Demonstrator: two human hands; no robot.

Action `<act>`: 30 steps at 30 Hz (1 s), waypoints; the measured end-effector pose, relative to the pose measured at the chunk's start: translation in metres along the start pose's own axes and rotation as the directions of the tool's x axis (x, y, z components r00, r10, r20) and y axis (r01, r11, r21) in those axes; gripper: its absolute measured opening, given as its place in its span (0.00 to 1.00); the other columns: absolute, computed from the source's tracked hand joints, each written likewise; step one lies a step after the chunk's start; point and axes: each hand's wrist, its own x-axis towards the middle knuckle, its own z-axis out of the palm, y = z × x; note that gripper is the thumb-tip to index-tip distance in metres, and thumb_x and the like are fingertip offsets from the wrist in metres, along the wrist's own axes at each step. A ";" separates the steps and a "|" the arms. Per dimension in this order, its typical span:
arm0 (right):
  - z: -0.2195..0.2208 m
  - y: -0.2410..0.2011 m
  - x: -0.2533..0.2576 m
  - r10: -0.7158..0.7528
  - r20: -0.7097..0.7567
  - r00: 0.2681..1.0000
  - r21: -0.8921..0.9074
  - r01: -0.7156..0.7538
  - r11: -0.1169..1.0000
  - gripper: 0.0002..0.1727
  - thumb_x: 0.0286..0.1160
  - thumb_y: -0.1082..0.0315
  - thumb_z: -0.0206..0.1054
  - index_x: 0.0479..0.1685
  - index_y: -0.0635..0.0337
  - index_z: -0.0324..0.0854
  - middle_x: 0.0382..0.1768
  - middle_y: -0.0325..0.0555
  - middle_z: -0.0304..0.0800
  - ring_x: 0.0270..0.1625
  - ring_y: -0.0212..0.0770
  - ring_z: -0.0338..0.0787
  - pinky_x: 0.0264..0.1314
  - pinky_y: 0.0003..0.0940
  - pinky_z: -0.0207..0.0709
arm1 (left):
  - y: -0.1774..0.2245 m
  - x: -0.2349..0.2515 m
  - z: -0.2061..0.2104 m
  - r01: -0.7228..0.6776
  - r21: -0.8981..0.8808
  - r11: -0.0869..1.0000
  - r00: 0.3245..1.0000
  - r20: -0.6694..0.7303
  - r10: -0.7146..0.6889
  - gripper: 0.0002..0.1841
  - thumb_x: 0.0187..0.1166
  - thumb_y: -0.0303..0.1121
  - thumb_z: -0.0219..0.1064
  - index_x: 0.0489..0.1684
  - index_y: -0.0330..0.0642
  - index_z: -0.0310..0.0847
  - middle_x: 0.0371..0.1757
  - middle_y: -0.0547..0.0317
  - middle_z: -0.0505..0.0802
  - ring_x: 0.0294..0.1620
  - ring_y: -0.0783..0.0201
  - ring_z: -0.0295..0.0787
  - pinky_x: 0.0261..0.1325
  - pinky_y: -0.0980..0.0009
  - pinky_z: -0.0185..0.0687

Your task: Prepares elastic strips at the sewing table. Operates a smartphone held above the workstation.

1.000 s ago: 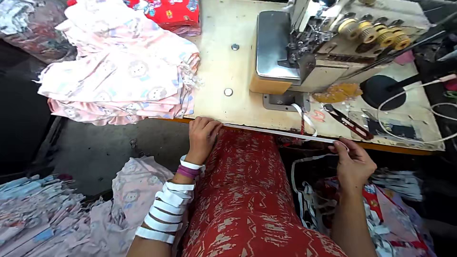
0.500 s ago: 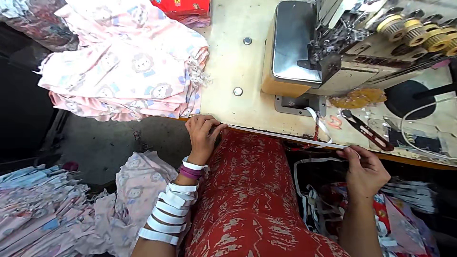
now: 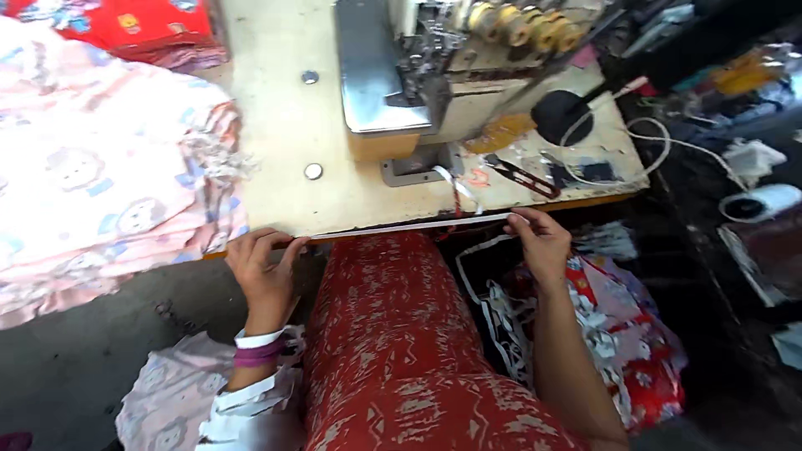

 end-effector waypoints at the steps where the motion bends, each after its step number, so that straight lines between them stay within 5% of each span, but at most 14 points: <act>1: 0.000 0.002 0.000 0.014 -0.015 1.000 0.009 -0.014 1.000 0.12 0.77 0.76 0.68 0.53 0.76 0.84 0.41 0.46 0.92 0.38 0.23 0.90 0.47 0.20 0.86 | 0.001 0.001 -0.001 0.007 -0.006 1.000 1.000 0.007 -0.007 0.17 0.74 0.40 0.77 0.36 0.31 0.88 0.47 0.39 0.90 0.58 0.42 0.81 0.67 0.44 0.65; 6: 0.008 0.011 0.002 0.015 -0.130 0.991 -0.016 -0.017 1.000 0.11 0.74 0.72 0.73 0.49 0.71 0.86 0.38 0.45 0.91 0.34 0.25 0.88 0.43 0.22 0.85 | -0.002 0.002 -0.002 0.026 0.034 0.999 0.998 0.057 -0.028 0.19 0.75 0.42 0.75 0.38 0.30 0.90 0.48 0.34 0.89 0.57 0.36 0.80 0.67 0.37 0.61; 16: 0.015 0.005 0.001 -0.010 -0.146 0.989 -0.106 -0.006 0.994 0.08 0.73 0.71 0.73 0.42 0.68 0.86 0.35 0.46 0.88 0.30 0.25 0.83 0.37 0.21 0.79 | 0.003 0.005 -0.003 0.007 0.046 0.999 0.997 0.073 -0.011 0.16 0.75 0.42 0.73 0.39 0.35 0.93 0.44 0.37 0.89 0.52 0.40 0.79 0.62 0.42 0.60; 23: 0.010 0.008 0.000 0.044 -0.085 0.995 0.086 -0.037 0.996 0.11 0.78 0.74 0.69 0.53 0.72 0.87 0.37 0.45 0.93 0.29 0.23 0.88 0.36 0.18 0.84 | 0.001 0.005 -0.003 -0.009 0.042 0.999 0.998 0.070 0.006 0.16 0.76 0.43 0.73 0.40 0.35 0.93 0.44 0.37 0.90 0.53 0.38 0.80 0.62 0.41 0.61; 30: 0.017 0.004 0.004 0.025 -0.148 0.989 -0.066 -0.035 0.997 0.11 0.78 0.71 0.70 0.50 0.72 0.87 0.36 0.50 0.93 0.31 0.27 0.89 0.40 0.21 0.83 | 0.005 0.004 -0.002 -0.016 0.052 0.999 0.998 0.056 0.013 0.15 0.75 0.42 0.73 0.37 0.35 0.94 0.43 0.38 0.90 0.52 0.40 0.79 0.60 0.43 0.61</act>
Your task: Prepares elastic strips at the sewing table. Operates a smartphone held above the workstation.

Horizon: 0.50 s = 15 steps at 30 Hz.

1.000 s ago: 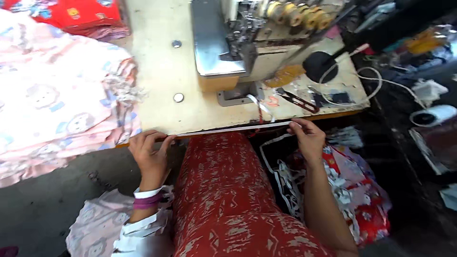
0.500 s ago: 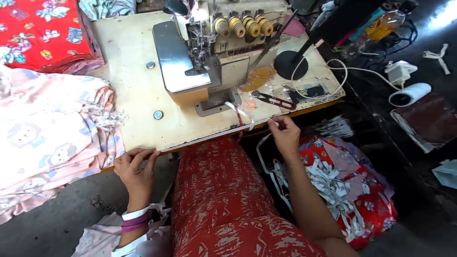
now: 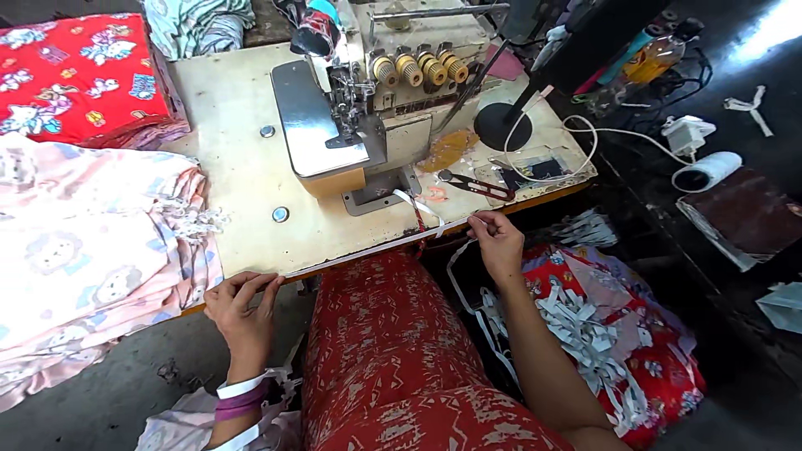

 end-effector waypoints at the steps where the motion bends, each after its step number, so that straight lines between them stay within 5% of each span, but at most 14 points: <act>1: 0.001 0.000 -0.001 -0.012 -0.008 1.000 -0.023 0.011 1.000 0.11 0.78 0.71 0.70 0.50 0.72 0.87 0.36 0.51 0.93 0.32 0.28 0.90 0.41 0.22 0.83 | 0.002 0.000 0.000 0.004 -0.001 1.000 1.000 0.002 -0.004 0.15 0.74 0.41 0.73 0.36 0.35 0.93 0.44 0.38 0.90 0.52 0.40 0.79 0.60 0.43 0.61; 4: 0.001 -0.001 -0.003 -0.038 0.001 0.999 -0.085 0.037 0.996 0.11 0.80 0.71 0.68 0.51 0.71 0.87 0.39 0.54 0.93 0.35 0.32 0.91 0.44 0.25 0.85 | 0.004 0.003 -0.005 -0.016 0.013 1.000 0.999 0.051 0.016 0.14 0.76 0.39 0.71 0.37 0.34 0.92 0.45 0.37 0.91 0.52 0.37 0.81 0.58 0.41 0.64; 7: -0.014 -0.015 0.001 -0.043 0.083 0.996 -0.140 0.055 0.989 0.12 0.82 0.71 0.65 0.52 0.70 0.88 0.43 0.58 0.92 0.40 0.42 0.93 0.50 0.37 0.87 | 0.017 0.010 -0.020 -0.042 0.035 0.999 0.981 0.191 0.034 0.14 0.80 0.35 0.66 0.40 0.29 0.89 0.43 0.35 0.90 0.45 0.39 0.87 0.53 0.44 0.78; 10: -0.033 -0.041 0.009 0.030 0.182 0.983 -0.043 -0.023 0.999 0.09 0.80 0.72 0.67 0.50 0.69 0.86 0.34 0.46 0.92 0.30 0.30 0.90 0.39 0.27 0.86 | 0.037 0.019 -0.044 0.227 -0.103 0.969 0.875 0.457 -0.157 0.12 0.84 0.33 0.62 0.49 0.29 0.81 0.35 0.55 0.90 0.33 0.69 0.86 0.41 0.69 0.82; 12: -0.038 -0.063 0.015 0.044 0.244 0.969 0.079 -0.065 0.995 0.06 0.76 0.76 0.70 0.46 0.69 0.86 0.27 0.39 0.88 0.22 0.24 0.84 0.29 0.20 0.82 | 0.048 0.022 -0.049 0.440 -0.358 0.824 0.792 0.587 -0.169 0.10 0.80 0.28 0.62 0.54 0.34 0.77 0.31 0.71 0.91 0.31 0.80 0.88 0.41 0.80 0.86; 15: -0.035 -0.096 0.019 -0.003 0.406 0.914 0.144 -0.061 0.988 0.07 0.71 0.80 0.71 0.45 0.67 0.88 0.26 0.35 0.89 0.17 0.20 0.77 0.21 0.15 0.74 | 0.081 0.028 -0.053 0.559 -0.633 0.535 0.744 0.668 0.013 0.12 0.81 0.26 0.60 0.53 0.40 0.89 0.36 0.70 0.97 0.37 0.73 0.95 0.50 0.73 0.92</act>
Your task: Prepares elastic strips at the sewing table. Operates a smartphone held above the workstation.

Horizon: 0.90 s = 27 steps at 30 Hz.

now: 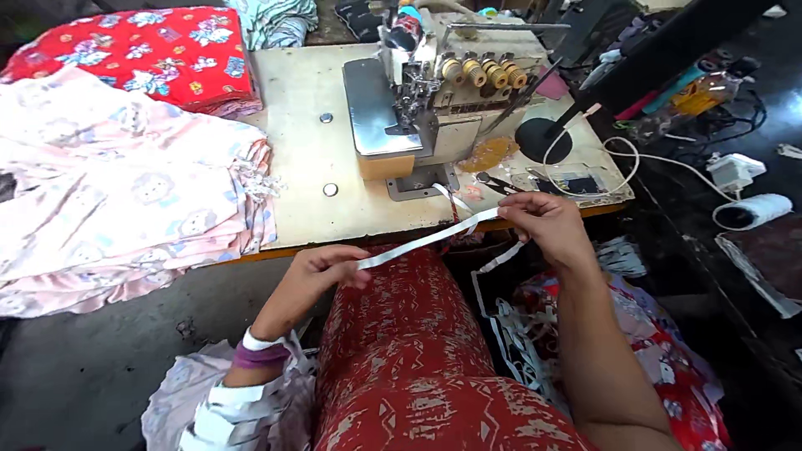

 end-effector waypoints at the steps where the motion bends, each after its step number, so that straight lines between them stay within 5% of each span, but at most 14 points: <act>1: 0.005 -0.011 0.002 -0.018 0.066 0.998 -0.005 0.019 1.000 0.07 0.70 0.81 0.72 0.44 0.65 0.89 0.25 0.33 0.89 0.17 0.19 0.76 0.21 0.15 0.72 | 0.008 0.005 0.008 -0.038 -0.067 0.997 0.995 0.093 0.044 0.13 0.82 0.27 0.59 0.51 0.42 0.91 0.40 0.68 0.98 0.42 0.71 0.96 0.55 0.71 0.91; 3: 0.018 -0.032 0.004 -0.056 0.177 0.983 -0.005 0.058 0.998 0.07 0.69 0.81 0.72 0.42 0.64 0.90 0.22 0.32 0.89 0.16 0.18 0.75 0.19 0.14 0.71 | 0.022 0.018 0.021 -0.115 -0.128 0.985 0.954 0.264 0.146 0.15 0.83 0.27 0.58 0.56 0.37 0.91 0.49 0.62 0.98 0.50 0.68 0.96 0.62 0.68 0.90; 5: 0.030 -0.050 0.003 -0.098 0.265 0.959 0.014 0.097 0.995 0.07 0.70 0.81 0.72 0.42 0.63 0.91 0.21 0.31 0.88 0.15 0.17 0.75 0.18 0.13 0.70 | 0.038 0.032 0.033 -0.154 -0.088 0.984 0.922 0.344 0.175 0.14 0.86 0.25 0.59 0.60 0.30 0.87 0.51 0.58 0.98 0.47 0.69 0.96 0.57 0.72 0.91; 8: 0.039 -0.071 -0.001 -0.195 0.376 0.906 0.075 0.180 0.981 0.08 0.69 0.81 0.72 0.41 0.61 0.91 0.20 0.29 0.88 0.15 0.17 0.75 0.18 0.12 0.70 | 0.059 0.044 0.047 -0.203 0.095 0.975 0.940 0.299 0.167 0.10 0.85 0.25 0.62 0.52 0.30 0.89 0.38 0.62 0.97 0.28 0.79 0.91 0.35 0.82 0.89; 11: 0.043 -0.085 -0.006 -0.254 0.442 0.860 0.101 0.234 0.967 0.08 0.67 0.81 0.72 0.40 0.61 0.92 0.19 0.30 0.88 0.14 0.17 0.75 0.18 0.12 0.70 | 0.073 0.044 0.053 -0.207 0.174 0.963 0.965 0.198 0.172 0.06 0.81 0.25 0.68 0.43 0.32 0.91 0.29 0.63 0.95 0.20 0.80 0.86 0.26 0.84 0.83; 22: 0.044 -0.090 -0.003 -0.310 0.578 0.755 0.157 0.270 0.950 0.07 0.69 0.77 0.73 0.41 0.60 0.93 0.16 0.27 0.85 0.15 0.15 0.75 0.19 0.10 0.69 | 0.088 0.046 0.044 -0.293 0.426 0.856 0.956 0.127 0.264 0.03 0.71 0.28 0.79 0.31 0.40 0.92 0.21 0.68 0.90 0.21 0.82 0.81 0.26 0.85 0.77; 24: 0.046 -0.088 -0.001 -0.321 0.558 0.765 0.164 0.277 0.947 0.07 0.67 0.78 0.74 0.41 0.60 0.92 0.17 0.27 0.85 0.15 0.15 0.74 0.18 0.10 0.69 | 0.080 0.052 0.042 -0.360 0.410 0.838 0.933 0.130 0.337 0.05 0.69 0.30 0.80 0.34 0.40 0.90 0.31 0.66 0.91 0.30 0.79 0.85 0.33 0.82 0.81; 26: 0.049 -0.086 -0.001 -0.315 0.506 0.803 0.174 0.263 0.949 0.08 0.65 0.78 0.75 0.41 0.59 0.90 0.22 0.28 0.88 0.15 0.16 0.74 0.18 0.10 0.68 | 0.070 0.056 0.041 -0.363 0.301 0.882 0.930 0.168 0.326 0.13 0.75 0.29 0.74 0.54 0.36 0.87 0.58 0.57 0.90 0.56 0.70 0.88 0.56 0.73 0.86; 27: 0.050 -0.086 -0.001 -0.303 0.471 0.829 0.174 0.249 0.953 0.08 0.64 0.78 0.76 0.40 0.58 0.89 0.23 0.28 0.89 0.15 0.16 0.74 0.17 0.11 0.68 | 0.064 0.058 0.043 -0.312 0.195 0.930 0.944 0.175 0.280 0.17 0.78 0.28 0.70 0.63 0.34 0.83 0.63 0.57 0.89 0.60 0.70 0.87 0.62 0.72 0.84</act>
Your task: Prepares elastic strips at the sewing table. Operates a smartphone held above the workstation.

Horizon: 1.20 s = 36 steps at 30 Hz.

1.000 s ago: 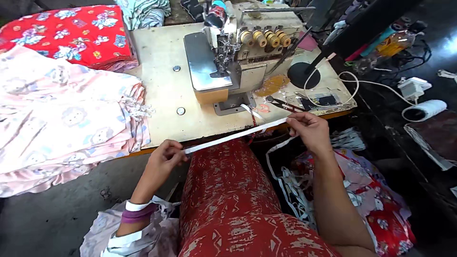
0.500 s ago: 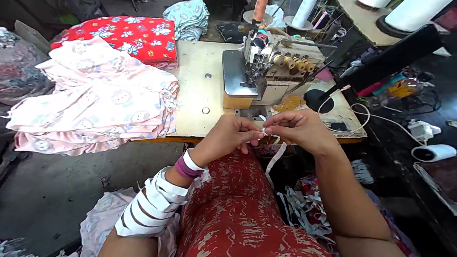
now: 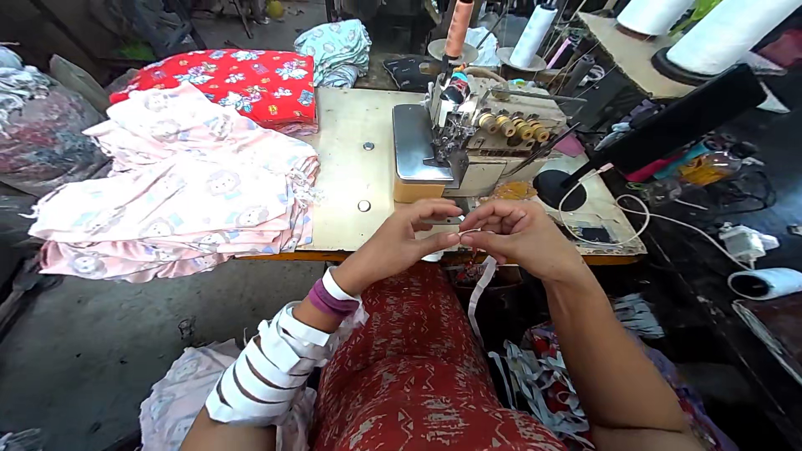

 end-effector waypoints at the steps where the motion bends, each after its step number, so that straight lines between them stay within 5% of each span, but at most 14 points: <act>1: 0.001 0.001 0.001 0.010 -0.039 0.999 0.000 -0.010 1.000 0.09 0.63 0.78 0.76 0.40 0.58 0.88 0.24 0.28 0.89 0.15 0.16 0.75 0.17 0.11 0.68 | -0.004 0.000 0.004 0.058 -0.129 0.990 0.998 -0.008 -0.060 0.16 0.80 0.27 0.67 0.64 0.34 0.82 0.57 0.61 0.92 0.55 0.74 0.89 0.61 0.74 0.85; 3: 0.003 0.004 0.004 0.019 -0.090 0.996 -0.009 -0.020 1.000 0.09 0.64 0.77 0.76 0.42 0.59 0.88 0.27 0.29 0.91 0.17 0.16 0.76 0.18 0.11 0.69 | -0.009 0.000 0.009 0.135 -0.297 0.945 0.985 -0.061 -0.160 0.08 0.81 0.23 0.66 0.52 0.35 0.86 0.39 0.66 0.95 0.43 0.76 0.92 0.54 0.76 0.87; 6: 0.004 0.012 0.008 0.026 -0.123 0.992 -0.021 -0.029 0.999 0.08 0.67 0.77 0.75 0.44 0.61 0.91 0.26 0.29 0.92 0.17 0.15 0.75 0.19 0.10 0.68 | -0.008 0.004 0.007 0.143 -0.205 0.968 0.978 -0.123 -0.170 0.05 0.81 0.23 0.66 0.44 0.35 0.88 0.31 0.70 0.92 0.35 0.80 0.89 0.46 0.81 0.86; 9: 0.005 0.019 0.015 0.025 -0.160 0.987 -0.009 -0.027 1.000 0.06 0.67 0.77 0.75 0.41 0.61 0.93 0.17 0.26 0.85 0.14 0.14 0.72 0.17 0.10 0.66 | -0.007 0.011 0.003 0.115 -0.013 0.993 0.980 -0.163 -0.116 0.06 0.83 0.25 0.66 0.43 0.35 0.89 0.31 0.70 0.91 0.32 0.84 0.84 0.41 0.86 0.81; 15: 0.004 0.032 0.035 0.082 -0.249 0.965 0.073 -0.066 0.995 0.08 0.68 0.79 0.74 0.43 0.63 0.92 0.25 0.31 0.91 0.15 0.15 0.74 0.18 0.12 0.68 | -0.027 0.031 0.000 0.027 0.101 0.994 0.969 -0.246 -0.002 0.10 0.78 0.29 0.72 0.53 0.38 0.87 0.42 0.65 0.90 0.37 0.79 0.83 0.42 0.81 0.80; 17: 0.000 0.037 0.044 0.105 -0.272 0.957 0.101 -0.080 0.992 0.07 0.69 0.79 0.73 0.43 0.64 0.93 0.21 0.30 0.89 0.14 0.15 0.72 0.17 0.12 0.67 | -0.036 0.038 -0.003 -0.046 0.149 0.988 0.964 -0.252 0.083 0.08 0.75 0.29 0.75 0.46 0.36 0.90 0.52 0.57 0.90 0.50 0.74 0.87 0.52 0.78 0.86; 22: -0.010 0.045 0.065 0.176 -0.275 0.945 0.132 -0.145 0.981 0.07 0.70 0.80 0.73 0.44 0.65 0.92 0.20 0.31 0.88 0.13 0.16 0.72 0.17 0.12 0.68 | -0.048 0.061 -0.015 -0.230 0.476 0.849 0.917 -0.187 0.353 0.05 0.75 0.26 0.73 0.39 0.32 0.93 0.46 0.49 0.94 0.44 0.70 0.90 0.47 0.79 0.84; 27: -0.022 0.055 0.091 0.077 -0.310 0.948 -0.090 -0.110 0.990 0.07 0.71 0.76 0.74 0.45 0.64 0.92 0.29 0.34 0.92 0.19 0.17 0.76 0.23 0.14 0.71 | -0.056 0.094 -0.042 -0.350 0.630 0.694 0.896 0.009 0.443 0.05 0.74 0.23 0.72 0.40 0.32 0.94 0.46 0.47 0.95 0.50 0.56 0.92 0.58 0.68 0.86; 31: -0.023 0.076 0.108 -0.173 -0.250 0.953 -0.452 0.043 0.891 0.07 0.74 0.73 0.73 0.46 0.61 0.94 0.45 0.46 0.93 0.47 0.35 0.91 0.51 0.34 0.85 | -0.075 0.116 -0.052 -0.335 0.633 0.698 0.923 0.071 0.378 0.05 0.75 0.23 0.71 0.39 0.33 0.93 0.45 0.48 0.94 0.50 0.57 0.91 0.58 0.67 0.85; 33: -0.023 0.078 0.111 -0.215 -0.225 0.950 -0.541 0.062 0.839 0.08 0.75 0.74 0.72 0.47 0.61 0.94 0.44 0.48 0.90 0.47 0.40 0.89 0.50 0.38 0.84 | -0.077 0.120 -0.052 -0.302 0.629 0.716 0.938 0.061 0.341 0.04 0.75 0.22 0.71 0.37 0.33 0.93 0.45 0.49 0.94 0.49 0.58 0.91 0.58 0.67 0.85; 36: -0.027 0.084 0.107 -0.221 -0.207 0.953 -0.553 0.072 0.830 0.10 0.79 0.72 0.68 0.51 0.59 0.94 0.43 0.46 0.87 0.43 0.35 0.87 0.46 0.30 0.82 | -0.077 0.120 -0.051 -0.279 0.619 0.734 0.946 0.044 0.322 0.04 0.74 0.22 0.72 0.37 0.34 0.93 0.45 0.50 0.94 0.48 0.59 0.91 0.56 0.69 0.85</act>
